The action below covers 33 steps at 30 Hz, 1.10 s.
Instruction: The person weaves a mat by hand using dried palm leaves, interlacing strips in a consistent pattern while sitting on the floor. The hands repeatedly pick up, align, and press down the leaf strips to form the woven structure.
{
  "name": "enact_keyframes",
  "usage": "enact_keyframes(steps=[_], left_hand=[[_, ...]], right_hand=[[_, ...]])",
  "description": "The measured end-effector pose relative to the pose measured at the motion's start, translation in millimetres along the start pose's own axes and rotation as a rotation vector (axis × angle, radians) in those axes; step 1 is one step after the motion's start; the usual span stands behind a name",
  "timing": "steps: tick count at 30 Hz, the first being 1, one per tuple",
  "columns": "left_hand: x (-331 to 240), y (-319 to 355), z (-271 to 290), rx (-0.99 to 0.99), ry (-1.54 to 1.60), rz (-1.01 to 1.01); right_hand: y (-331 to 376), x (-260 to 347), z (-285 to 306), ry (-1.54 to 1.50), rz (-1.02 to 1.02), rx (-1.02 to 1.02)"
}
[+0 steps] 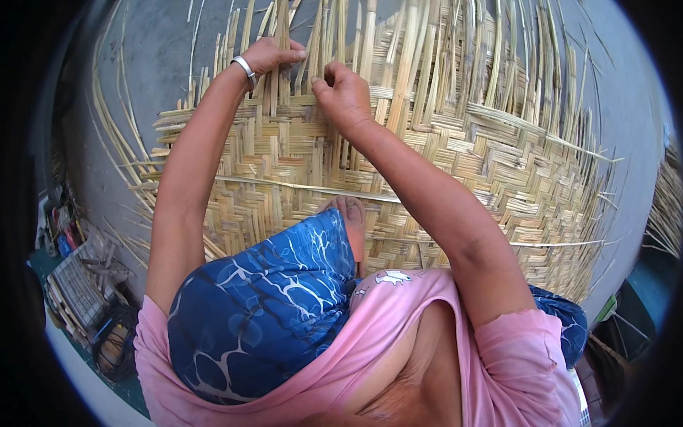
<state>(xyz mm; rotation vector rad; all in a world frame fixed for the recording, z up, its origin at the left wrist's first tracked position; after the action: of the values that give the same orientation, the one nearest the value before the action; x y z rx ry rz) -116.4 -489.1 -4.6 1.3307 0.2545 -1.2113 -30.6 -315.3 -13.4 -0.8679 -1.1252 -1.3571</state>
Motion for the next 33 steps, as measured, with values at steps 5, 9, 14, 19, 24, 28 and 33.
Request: enact_keyframes(steps=[5, 9, 14, 19, 24, 28, 33], left_hand=[[10, -1, -2, 0.208, 0.429, 0.119], [18, 0, -9, 0.263, 0.352, 0.182], [30, 3, -7, 0.173, 0.346, 0.160], [31, 10, -8, 0.009, 0.111, 0.052], [28, 20, -24, -0.349, -0.255, -0.168], [24, 29, -24, -0.182, 0.289, -0.048], [29, 34, -17, 0.049, 0.621, -0.027]], right_hand=[[1, 1, 0, -0.026, -0.005, -0.010], [1, 1, 1, -0.021, -0.019, 0.016], [1, 0, 1, -0.033, -0.008, 0.028], [-2, -4, 1, -0.010, -0.007, 0.040], [-5, -5, -2, 0.000, -0.067, 0.027], [-9, -15, -8, 0.039, -0.096, -0.007], [-3, 6, -10, 0.338, 0.075, 0.082]])
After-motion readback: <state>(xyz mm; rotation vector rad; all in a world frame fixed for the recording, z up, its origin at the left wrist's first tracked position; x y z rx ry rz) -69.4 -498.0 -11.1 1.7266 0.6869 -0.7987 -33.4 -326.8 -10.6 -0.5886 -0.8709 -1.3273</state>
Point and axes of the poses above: each hand's wrist, its own y-axis away from the middle knuckle, its own z-axis out of the back of the hand, x = y × z, the point moved 1 cm from there along -y, towards the middle knuckle, and after that the axes turned 5 degrees about z, right-handed, at the moved point
